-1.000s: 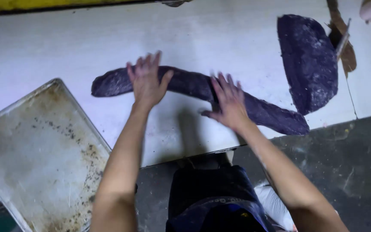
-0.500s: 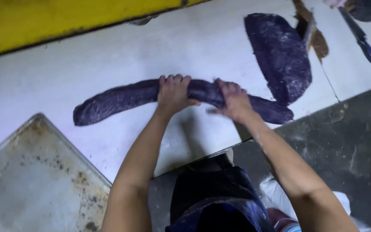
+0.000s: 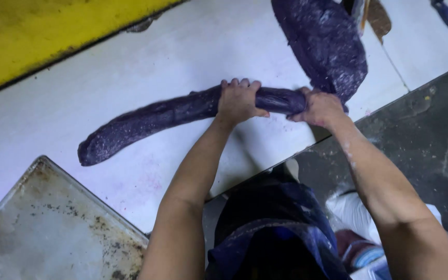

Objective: Shaping large pieces of purple dough into long logs and coiling them onto baking trays.

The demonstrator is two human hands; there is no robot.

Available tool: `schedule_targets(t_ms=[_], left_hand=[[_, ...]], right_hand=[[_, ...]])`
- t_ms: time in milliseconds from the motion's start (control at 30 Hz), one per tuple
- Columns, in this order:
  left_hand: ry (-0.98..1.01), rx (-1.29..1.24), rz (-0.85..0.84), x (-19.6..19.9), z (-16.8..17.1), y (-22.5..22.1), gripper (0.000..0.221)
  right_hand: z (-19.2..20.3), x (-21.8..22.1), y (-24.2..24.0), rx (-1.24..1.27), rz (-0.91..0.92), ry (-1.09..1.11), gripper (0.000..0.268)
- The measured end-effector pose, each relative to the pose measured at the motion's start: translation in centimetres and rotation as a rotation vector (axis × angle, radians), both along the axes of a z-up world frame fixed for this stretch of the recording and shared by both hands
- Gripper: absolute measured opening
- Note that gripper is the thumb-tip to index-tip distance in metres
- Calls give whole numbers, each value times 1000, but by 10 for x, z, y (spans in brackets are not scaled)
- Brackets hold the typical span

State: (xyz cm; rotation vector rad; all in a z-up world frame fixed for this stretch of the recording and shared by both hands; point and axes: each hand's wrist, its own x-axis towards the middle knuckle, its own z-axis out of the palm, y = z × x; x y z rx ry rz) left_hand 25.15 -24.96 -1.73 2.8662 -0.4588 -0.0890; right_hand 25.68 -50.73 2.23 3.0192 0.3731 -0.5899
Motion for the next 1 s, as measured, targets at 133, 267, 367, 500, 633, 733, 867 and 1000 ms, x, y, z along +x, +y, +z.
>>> schedule_targets(t_ms=[133,267,367,500,633,733,867,1000], left_hand=[[83,-10,-1,-12,26,2,101],[92,39,-80,-46,71,-18,139],[-2,1,-374,-49,62,-67,124],[24,16,-214,-7,-16,-96,101],[-3,52,-172,5,-17,-101,107],[22,-104,-164,-26,30,-87,129],[-94,63,45,-59,51,-12,126],[25,84,197,-46,26,57,126]], right_hand=[[37,-29,4,146,-136,184,108],[47,-74,-28,342,-92,43,131],[-14,-87,-49,228,-41,72,114],[-66,-69,-67,249,147,-350,99],[-22,-49,-54,337,80,-223,108],[-15,-67,-65,434,-20,38,127],[6,-97,-42,458,226,-615,110],[3,-49,1,9,120,-36,105]])
